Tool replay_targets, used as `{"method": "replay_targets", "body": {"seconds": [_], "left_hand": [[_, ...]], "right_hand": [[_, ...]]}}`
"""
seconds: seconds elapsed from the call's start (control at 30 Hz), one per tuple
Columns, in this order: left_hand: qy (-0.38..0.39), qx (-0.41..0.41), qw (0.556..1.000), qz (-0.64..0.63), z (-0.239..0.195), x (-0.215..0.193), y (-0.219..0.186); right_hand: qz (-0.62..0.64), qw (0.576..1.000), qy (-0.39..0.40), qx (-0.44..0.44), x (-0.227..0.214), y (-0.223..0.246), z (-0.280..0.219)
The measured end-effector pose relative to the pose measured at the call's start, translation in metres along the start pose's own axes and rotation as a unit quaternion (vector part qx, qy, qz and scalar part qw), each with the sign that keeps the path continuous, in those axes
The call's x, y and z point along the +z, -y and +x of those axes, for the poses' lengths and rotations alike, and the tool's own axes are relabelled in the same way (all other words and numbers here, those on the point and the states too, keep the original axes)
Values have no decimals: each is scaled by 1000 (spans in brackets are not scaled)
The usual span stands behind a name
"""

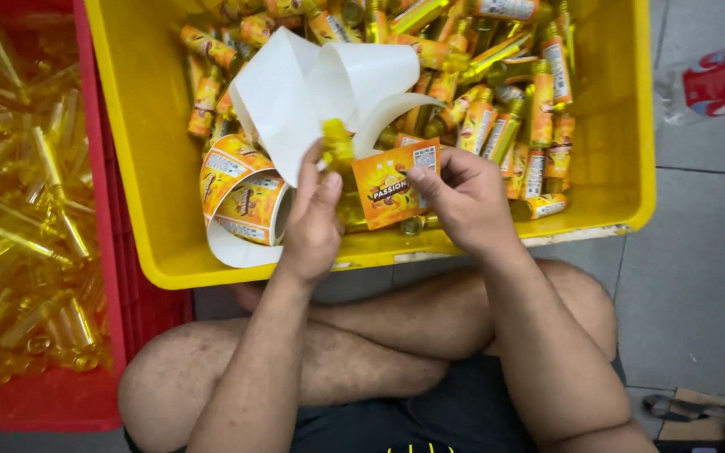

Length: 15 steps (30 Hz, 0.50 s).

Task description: The person sits on the floor and applies paper labels to small yellow plastic bottles. They pick up a bottle from a yellow bin, wrap a label around it, and then place the labeled bottle into a red bin.

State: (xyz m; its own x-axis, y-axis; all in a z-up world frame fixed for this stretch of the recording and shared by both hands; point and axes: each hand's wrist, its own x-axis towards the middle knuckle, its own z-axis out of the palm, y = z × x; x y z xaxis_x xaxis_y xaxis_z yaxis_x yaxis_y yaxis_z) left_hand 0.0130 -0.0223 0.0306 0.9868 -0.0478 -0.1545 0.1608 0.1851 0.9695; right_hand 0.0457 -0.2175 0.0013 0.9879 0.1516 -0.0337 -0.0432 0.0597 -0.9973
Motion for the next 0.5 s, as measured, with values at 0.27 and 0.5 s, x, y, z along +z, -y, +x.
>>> {"method": "replay_targets", "body": {"seconds": [0.27, 0.5], "left_hand": [[59, 42, 995, -63, 4, -18, 36], [82, 51, 986, -136, 2, -24, 45]], "right_hand": [[-28, 999, 17, -12, 8, -3, -7], [-35, 999, 21, -26, 12, -6, -10]]}}
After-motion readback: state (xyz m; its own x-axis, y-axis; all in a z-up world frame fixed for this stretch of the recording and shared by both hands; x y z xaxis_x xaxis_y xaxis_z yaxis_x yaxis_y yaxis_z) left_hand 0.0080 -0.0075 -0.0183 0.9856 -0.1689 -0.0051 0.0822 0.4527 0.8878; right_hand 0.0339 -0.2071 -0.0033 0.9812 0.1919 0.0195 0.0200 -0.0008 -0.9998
